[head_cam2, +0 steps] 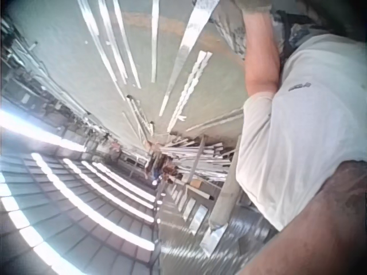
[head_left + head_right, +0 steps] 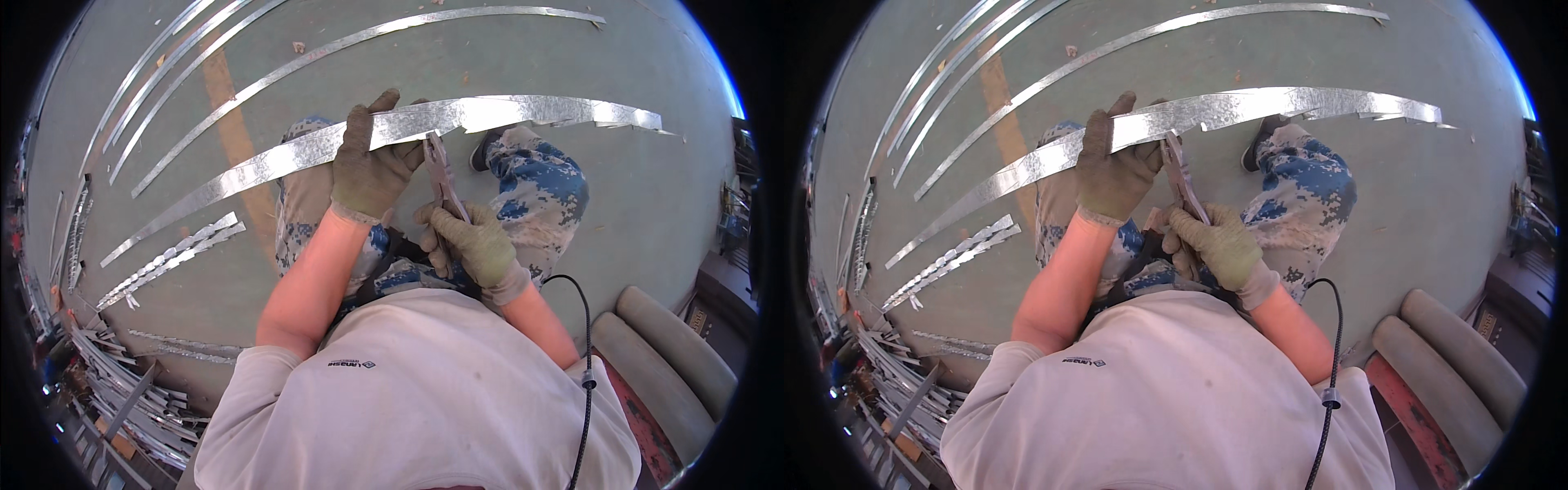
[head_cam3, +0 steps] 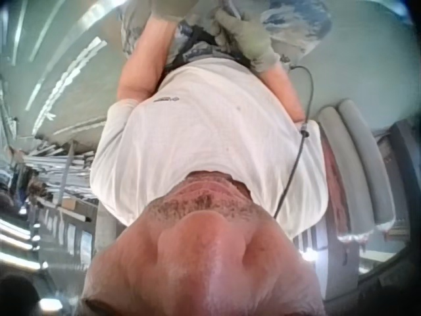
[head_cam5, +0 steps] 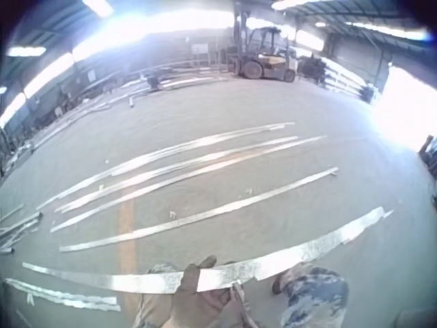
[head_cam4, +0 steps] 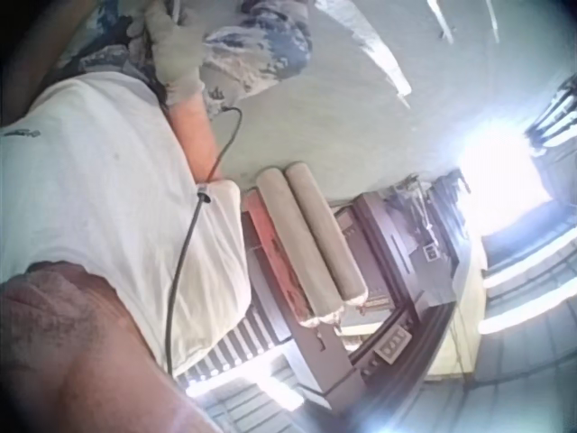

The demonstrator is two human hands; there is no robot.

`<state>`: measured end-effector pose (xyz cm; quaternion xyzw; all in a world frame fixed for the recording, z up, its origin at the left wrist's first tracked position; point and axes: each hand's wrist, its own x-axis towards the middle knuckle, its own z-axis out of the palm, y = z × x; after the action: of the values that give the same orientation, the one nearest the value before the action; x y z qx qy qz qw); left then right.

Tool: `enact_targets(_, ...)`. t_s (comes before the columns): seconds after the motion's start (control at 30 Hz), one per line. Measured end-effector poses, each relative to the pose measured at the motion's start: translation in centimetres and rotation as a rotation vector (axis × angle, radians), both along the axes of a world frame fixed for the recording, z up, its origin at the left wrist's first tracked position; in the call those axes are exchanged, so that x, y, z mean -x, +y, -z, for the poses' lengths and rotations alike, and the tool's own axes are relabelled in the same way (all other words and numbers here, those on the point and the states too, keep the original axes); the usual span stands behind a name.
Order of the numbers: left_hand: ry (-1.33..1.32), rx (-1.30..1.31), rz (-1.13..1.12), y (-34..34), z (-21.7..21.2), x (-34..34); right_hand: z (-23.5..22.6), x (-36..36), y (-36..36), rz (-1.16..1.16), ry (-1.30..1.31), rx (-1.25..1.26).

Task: The person kneels on the floor and uses pliers to cut a long metal strip into shorter segments. The person repeatedly positions the pliers along the strip, snips off pieces, and places them on the floor. The person occasionally repositions the strip to continue cutting.

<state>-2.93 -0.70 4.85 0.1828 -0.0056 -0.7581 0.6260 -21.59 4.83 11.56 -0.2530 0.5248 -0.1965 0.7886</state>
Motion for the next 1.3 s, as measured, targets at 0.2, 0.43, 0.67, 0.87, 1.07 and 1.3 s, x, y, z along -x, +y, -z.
enact_targets(0.2, 0.093, 0.028, 0.030, -0.4, 0.1, -0.3, 1.9, 1.0, -0.3, 0.033, -0.444, -0.099)
enact_targets(0.43, -0.009, -0.022, 0.031, -0.5, -0.3, 0.3, 4.2, 1.0, 0.6, 0.152, -0.967, -0.288)
enact_targets(0.67, 0.055, 0.024, 0.047, -0.4, -0.6, 0.3, 5.5, 1.0, 1.3, 0.138, -1.214, -0.404)
enact_targets(0.87, -0.007, 0.052, 0.056, -0.5, -0.3, 0.7, 5.1, 1.0, 0.7, 0.132, -1.167, -0.305)
enact_targets(1.07, 0.104, 0.035, 0.031, -0.2, 0.4, 0.7, 2.6, 1.5, 0.6, 0.131, -0.790, -0.225)
enact_targets(1.3, 0.065, 0.070, -0.071, 1.0, -0.7, -0.5, 1.7, 1.1, 1.1, 0.069, -0.659, -0.052)
